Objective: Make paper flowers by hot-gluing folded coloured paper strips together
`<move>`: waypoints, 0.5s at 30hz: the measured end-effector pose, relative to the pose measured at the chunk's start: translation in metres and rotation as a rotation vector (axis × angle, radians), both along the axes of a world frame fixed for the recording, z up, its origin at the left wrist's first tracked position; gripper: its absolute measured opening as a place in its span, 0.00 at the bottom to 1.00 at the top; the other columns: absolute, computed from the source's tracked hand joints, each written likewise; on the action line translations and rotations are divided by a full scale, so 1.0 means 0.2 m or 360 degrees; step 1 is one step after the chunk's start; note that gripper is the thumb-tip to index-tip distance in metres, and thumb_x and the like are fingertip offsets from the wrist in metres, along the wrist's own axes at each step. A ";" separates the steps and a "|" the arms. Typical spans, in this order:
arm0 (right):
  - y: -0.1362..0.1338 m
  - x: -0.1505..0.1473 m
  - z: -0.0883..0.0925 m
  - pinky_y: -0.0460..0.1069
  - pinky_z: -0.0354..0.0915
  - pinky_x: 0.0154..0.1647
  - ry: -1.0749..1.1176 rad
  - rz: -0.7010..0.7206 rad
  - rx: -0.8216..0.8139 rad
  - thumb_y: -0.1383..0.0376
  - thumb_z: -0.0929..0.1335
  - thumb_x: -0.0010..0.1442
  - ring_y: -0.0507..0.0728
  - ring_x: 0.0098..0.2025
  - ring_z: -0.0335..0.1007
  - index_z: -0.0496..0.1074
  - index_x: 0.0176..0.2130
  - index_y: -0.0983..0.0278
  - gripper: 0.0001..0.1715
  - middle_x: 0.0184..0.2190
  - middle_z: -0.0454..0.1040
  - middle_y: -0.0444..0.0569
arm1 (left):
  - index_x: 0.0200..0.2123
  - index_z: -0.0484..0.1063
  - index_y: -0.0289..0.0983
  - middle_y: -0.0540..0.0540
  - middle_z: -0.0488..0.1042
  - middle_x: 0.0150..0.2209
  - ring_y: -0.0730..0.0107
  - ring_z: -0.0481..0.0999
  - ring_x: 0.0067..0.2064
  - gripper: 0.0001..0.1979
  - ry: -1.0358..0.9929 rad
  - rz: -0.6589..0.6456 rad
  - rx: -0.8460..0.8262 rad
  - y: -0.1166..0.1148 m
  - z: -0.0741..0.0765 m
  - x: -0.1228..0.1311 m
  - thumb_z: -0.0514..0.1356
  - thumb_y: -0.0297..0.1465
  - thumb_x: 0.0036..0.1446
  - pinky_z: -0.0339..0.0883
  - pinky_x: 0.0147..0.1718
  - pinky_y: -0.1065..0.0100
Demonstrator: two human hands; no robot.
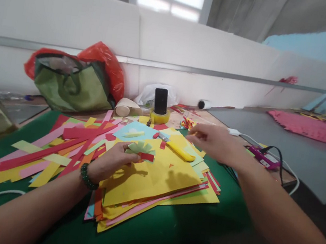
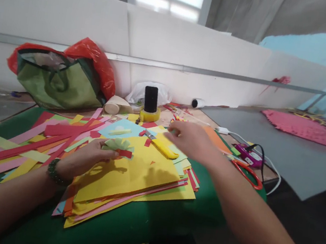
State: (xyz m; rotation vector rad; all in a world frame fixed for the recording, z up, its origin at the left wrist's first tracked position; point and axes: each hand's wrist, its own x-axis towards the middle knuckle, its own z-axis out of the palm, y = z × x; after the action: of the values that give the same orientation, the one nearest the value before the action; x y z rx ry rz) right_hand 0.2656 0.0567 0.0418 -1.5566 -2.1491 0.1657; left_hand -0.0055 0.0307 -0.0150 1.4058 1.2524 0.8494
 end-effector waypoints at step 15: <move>0.23 0.58 -0.41 0.51 0.51 0.22 -0.0113 -0.0555 -0.0058 0.59 0.69 0.50 0.52 0.14 0.55 0.57 0.08 0.59 0.28 0.09 0.60 0.47 | 0.27 0.75 0.35 0.46 0.75 0.30 0.71 0.71 0.30 0.08 -0.0224 0.0058 -0.0078 -0.02 -0.02 0.02 0.66 0.33 0.44 0.65 0.26 0.71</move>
State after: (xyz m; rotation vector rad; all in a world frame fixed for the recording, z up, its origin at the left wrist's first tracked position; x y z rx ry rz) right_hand 0.3817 0.1031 -0.0409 -1.9541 -1.8961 0.0344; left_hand -0.0015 0.0272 -0.0195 1.2659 1.1863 0.9204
